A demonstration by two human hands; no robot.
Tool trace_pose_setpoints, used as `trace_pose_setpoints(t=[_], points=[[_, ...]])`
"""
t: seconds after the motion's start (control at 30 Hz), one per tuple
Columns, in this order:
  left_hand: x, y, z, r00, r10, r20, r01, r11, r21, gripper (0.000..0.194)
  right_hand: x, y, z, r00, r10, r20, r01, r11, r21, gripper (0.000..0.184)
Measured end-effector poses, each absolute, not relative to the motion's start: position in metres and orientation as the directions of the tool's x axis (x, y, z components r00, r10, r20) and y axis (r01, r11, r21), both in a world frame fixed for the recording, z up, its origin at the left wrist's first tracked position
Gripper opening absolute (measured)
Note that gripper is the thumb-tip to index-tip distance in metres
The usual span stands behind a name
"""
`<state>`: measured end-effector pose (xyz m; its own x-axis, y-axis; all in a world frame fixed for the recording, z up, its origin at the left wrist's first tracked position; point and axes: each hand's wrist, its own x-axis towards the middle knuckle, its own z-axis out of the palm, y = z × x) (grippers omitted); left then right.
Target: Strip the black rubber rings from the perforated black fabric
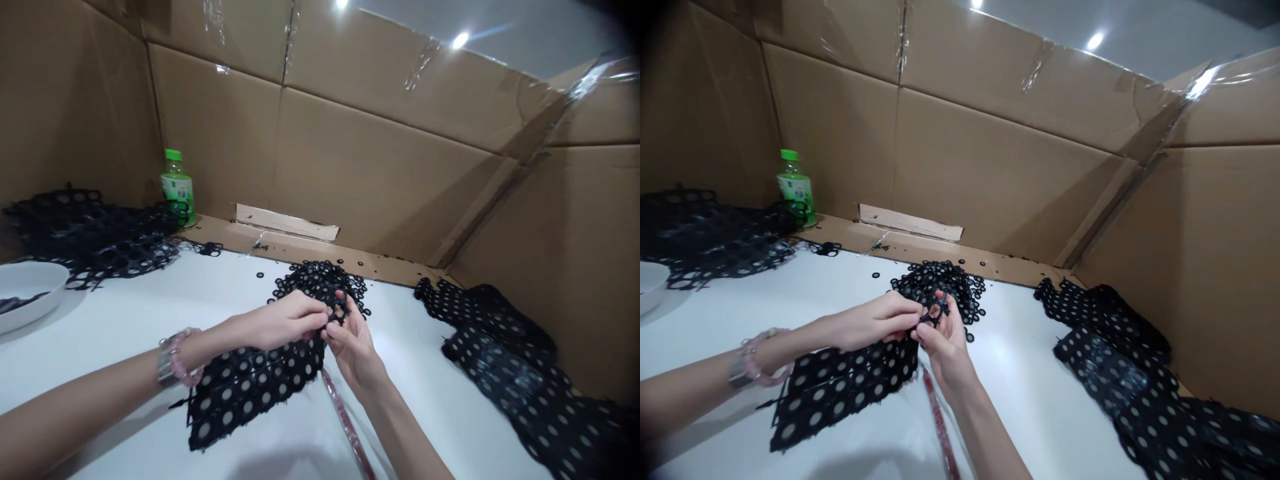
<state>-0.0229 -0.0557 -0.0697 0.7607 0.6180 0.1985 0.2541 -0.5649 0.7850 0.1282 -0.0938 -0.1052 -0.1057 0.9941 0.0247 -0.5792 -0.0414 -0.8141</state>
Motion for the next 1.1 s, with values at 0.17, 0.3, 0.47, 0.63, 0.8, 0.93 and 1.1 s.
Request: trace_pose_setpoints(t=[0.17,0.3,0.47,0.63,0.8,0.93,1.1], points=[[-0.013,-0.041,-0.083,0.666,0.746,-0.026,0.104,-0.059,0.993,0.026,0.126,-0.09,-0.107,-0.114,0.993,0.03,-0.676,-0.056,-0.735,0.044],[-0.008,-0.029,-0.087,0.618,0.783,-0.075,0.086,0.027,0.996,0.025,0.127,-0.085,-0.11,-0.105,0.994,-0.027,-0.729,-0.095,-0.678,0.036],[-0.029,-0.004,-0.089,0.384,0.923,0.038,0.152,-0.104,0.983,0.026,0.129,-0.086,-0.108,-0.066,0.991,-0.116,-0.795,-0.122,-0.595,0.03],[-0.049,0.01,-0.108,0.399,0.852,0.339,0.492,-0.511,0.705,0.03,0.125,-0.09,-0.107,-0.097,0.955,-0.28,-0.745,-0.257,-0.616,0.016],[-0.045,0.007,-0.127,0.505,0.801,0.322,0.635,-0.597,0.491,0.021,0.124,-0.087,-0.113,-0.174,0.907,-0.383,-0.626,-0.402,-0.669,0.017],[-0.043,0.002,-0.118,0.477,0.753,0.453,0.663,-0.647,0.377,0.017,0.125,-0.085,-0.115,-0.175,0.91,-0.376,-0.63,-0.397,-0.667,0.015],[-0.04,-0.002,-0.107,0.481,0.73,0.486,0.629,-0.673,0.389,0.01,0.126,-0.087,-0.114,-0.156,0.917,-0.368,-0.645,-0.376,-0.665,0.012]])
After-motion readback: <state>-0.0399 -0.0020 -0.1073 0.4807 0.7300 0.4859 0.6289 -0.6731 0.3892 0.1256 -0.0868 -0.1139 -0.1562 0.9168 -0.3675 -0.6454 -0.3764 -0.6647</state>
